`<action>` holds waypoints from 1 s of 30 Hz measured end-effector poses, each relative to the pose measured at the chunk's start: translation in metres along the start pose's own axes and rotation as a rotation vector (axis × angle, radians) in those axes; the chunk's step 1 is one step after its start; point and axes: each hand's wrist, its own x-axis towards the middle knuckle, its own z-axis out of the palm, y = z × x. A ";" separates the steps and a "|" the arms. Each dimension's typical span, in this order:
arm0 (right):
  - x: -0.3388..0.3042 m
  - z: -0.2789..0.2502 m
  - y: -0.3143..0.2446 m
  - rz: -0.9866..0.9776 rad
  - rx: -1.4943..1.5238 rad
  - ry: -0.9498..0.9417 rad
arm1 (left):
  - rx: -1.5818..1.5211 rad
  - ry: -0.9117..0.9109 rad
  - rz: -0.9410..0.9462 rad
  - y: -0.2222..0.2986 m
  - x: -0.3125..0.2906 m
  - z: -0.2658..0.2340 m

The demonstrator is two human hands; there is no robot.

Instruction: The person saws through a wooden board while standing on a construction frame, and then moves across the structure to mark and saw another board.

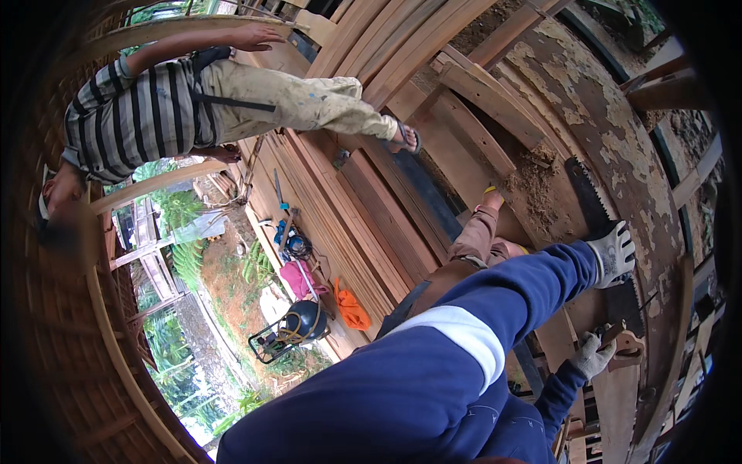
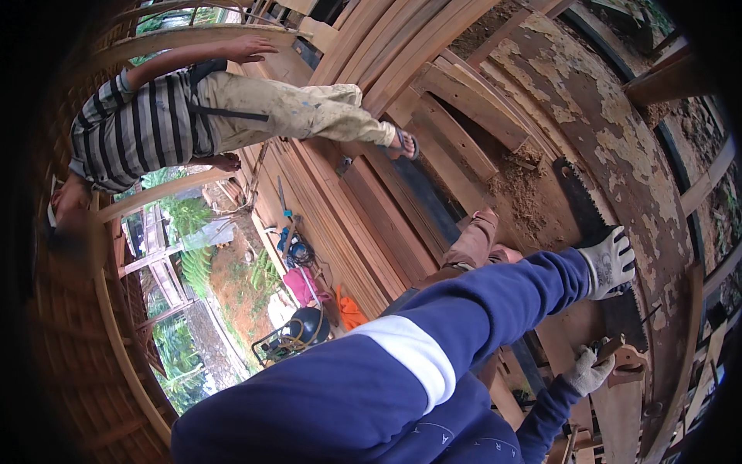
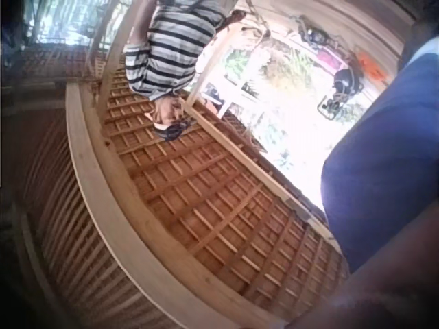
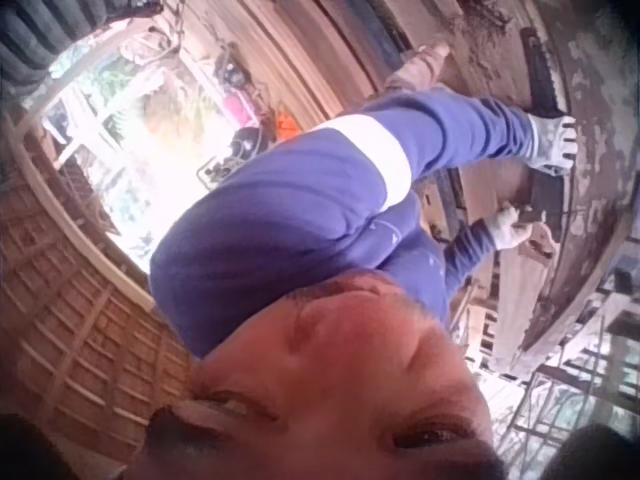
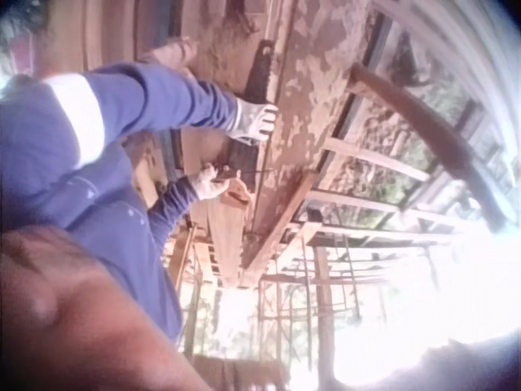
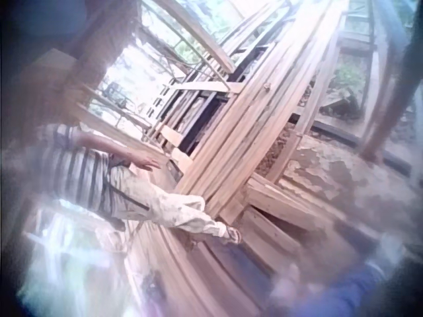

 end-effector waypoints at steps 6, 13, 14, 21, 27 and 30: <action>-0.013 -0.030 -0.002 -0.167 -0.172 0.060 | -0.073 0.035 -0.068 0.033 0.000 -0.018; -0.030 0.027 -0.069 -0.068 -0.035 -0.049 | 0.138 -0.072 -0.085 0.004 0.001 -0.042; -0.030 0.026 -0.069 -0.149 -0.126 -0.039 | 0.142 -0.079 -0.080 0.006 0.001 -0.042; -0.054 0.024 -0.106 -0.386 -0.358 -0.035 | 0.206 -0.121 -0.081 0.005 -0.001 -0.050; -0.070 0.020 -0.118 -0.321 -0.383 -0.077 | 0.229 -0.136 -0.072 0.006 0.002 -0.053; -0.072 0.021 -0.115 -0.336 -0.393 -0.066 | 0.230 -0.152 -0.078 0.007 0.003 -0.054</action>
